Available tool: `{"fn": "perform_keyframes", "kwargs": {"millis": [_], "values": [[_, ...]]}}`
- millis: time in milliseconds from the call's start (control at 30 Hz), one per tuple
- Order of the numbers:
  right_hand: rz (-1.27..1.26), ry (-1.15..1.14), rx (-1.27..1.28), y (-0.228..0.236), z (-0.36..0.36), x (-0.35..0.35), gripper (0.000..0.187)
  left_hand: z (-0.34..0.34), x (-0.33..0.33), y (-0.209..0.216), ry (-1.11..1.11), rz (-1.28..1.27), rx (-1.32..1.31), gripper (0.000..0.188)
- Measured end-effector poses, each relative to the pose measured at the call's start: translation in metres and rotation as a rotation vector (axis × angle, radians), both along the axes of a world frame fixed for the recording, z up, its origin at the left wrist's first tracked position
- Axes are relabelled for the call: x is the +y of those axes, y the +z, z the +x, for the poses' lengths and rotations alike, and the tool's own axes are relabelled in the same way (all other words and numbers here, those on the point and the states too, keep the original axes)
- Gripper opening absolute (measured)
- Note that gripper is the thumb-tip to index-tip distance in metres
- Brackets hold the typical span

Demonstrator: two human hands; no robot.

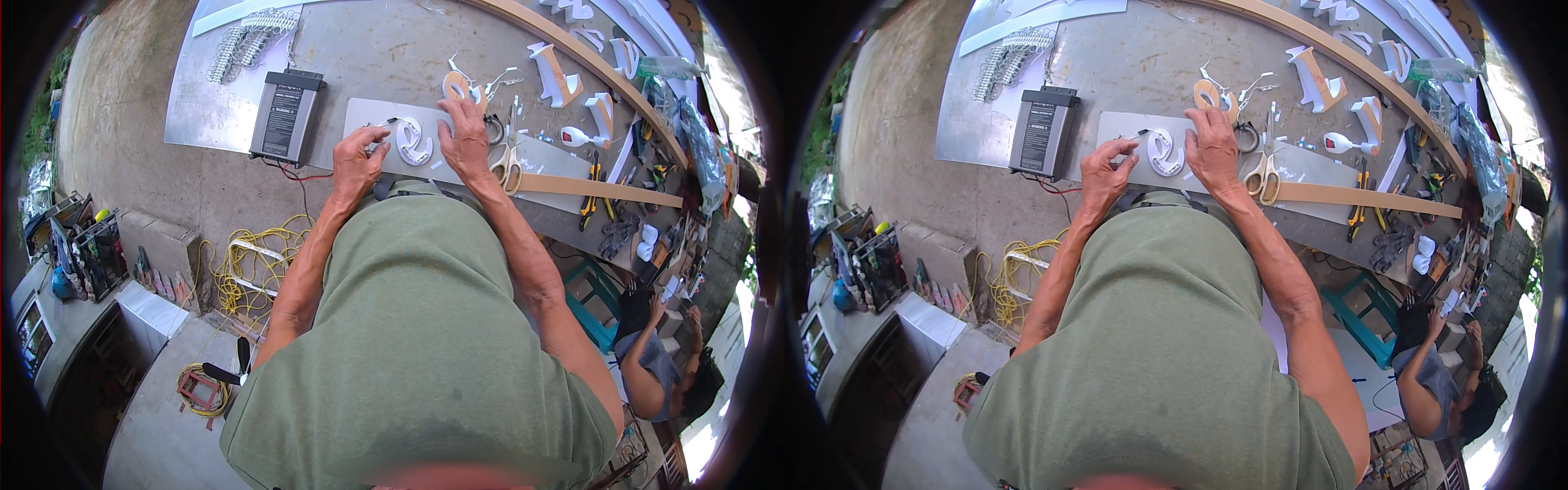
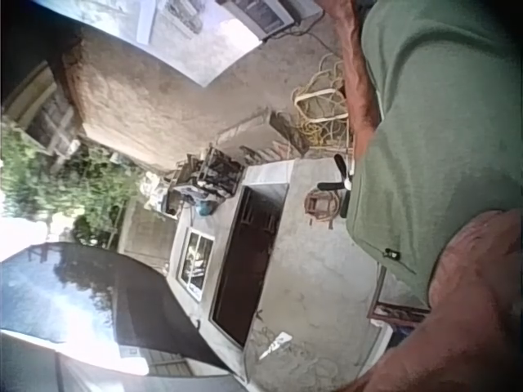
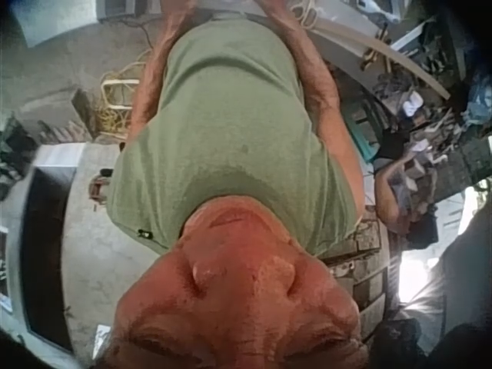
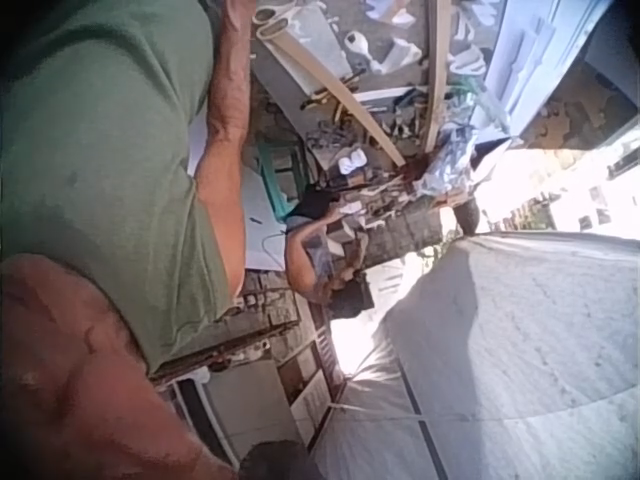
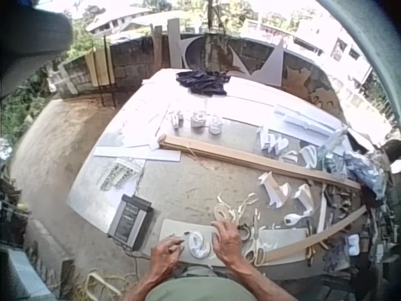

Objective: Assembling and wiring LED channel letters for a sign.

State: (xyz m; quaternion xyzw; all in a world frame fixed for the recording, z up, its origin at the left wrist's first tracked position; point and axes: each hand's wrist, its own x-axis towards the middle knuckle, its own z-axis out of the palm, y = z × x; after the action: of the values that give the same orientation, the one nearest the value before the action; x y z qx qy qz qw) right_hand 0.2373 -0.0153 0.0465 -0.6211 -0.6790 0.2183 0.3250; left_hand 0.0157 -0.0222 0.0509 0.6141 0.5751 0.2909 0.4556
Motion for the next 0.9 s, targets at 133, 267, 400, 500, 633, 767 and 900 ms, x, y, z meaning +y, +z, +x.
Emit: {"fn": "perform_keyframes", "kwargs": {"millis": [133, 267, 400, 500, 633, 767, 900], "values": [[0.112, -0.080, -0.132, 0.005, 0.019, 0.003, 0.027, -0.013, 0.005, 0.002, 0.056, 0.371, 0.217, 0.023], [-0.207, 0.316, -0.056, 0.004, 0.017, -0.017, 0.043, -0.020, 0.004, 0.005, 0.066, 0.180, 0.167, 0.025], [-0.106, 0.403, -0.175, -0.001, 0.002, -0.030, 0.083, -0.019, -0.001, 0.007, 0.056, 0.154, 0.142, 0.026], [-0.067, 0.375, -0.231, 0.001, -0.001, -0.023, 0.087, -0.020, -0.006, 0.008, 0.053, 0.088, 0.120, 0.028], [-0.095, 0.374, -0.302, -0.003, -0.011, -0.022, 0.090, -0.020, -0.005, 0.007, -0.048, -0.070, -0.037, 0.032], [0.004, 0.344, -0.280, -0.016, -0.013, -0.018, 0.081, -0.011, 0.001, 0.023, -0.204, -0.047, -0.110, 0.032], [-0.090, 0.243, -0.323, -0.020, -0.009, -0.017, 0.073, -0.003, 0.026, 0.046, -0.178, 0.329, 0.080, 0.031]]}}
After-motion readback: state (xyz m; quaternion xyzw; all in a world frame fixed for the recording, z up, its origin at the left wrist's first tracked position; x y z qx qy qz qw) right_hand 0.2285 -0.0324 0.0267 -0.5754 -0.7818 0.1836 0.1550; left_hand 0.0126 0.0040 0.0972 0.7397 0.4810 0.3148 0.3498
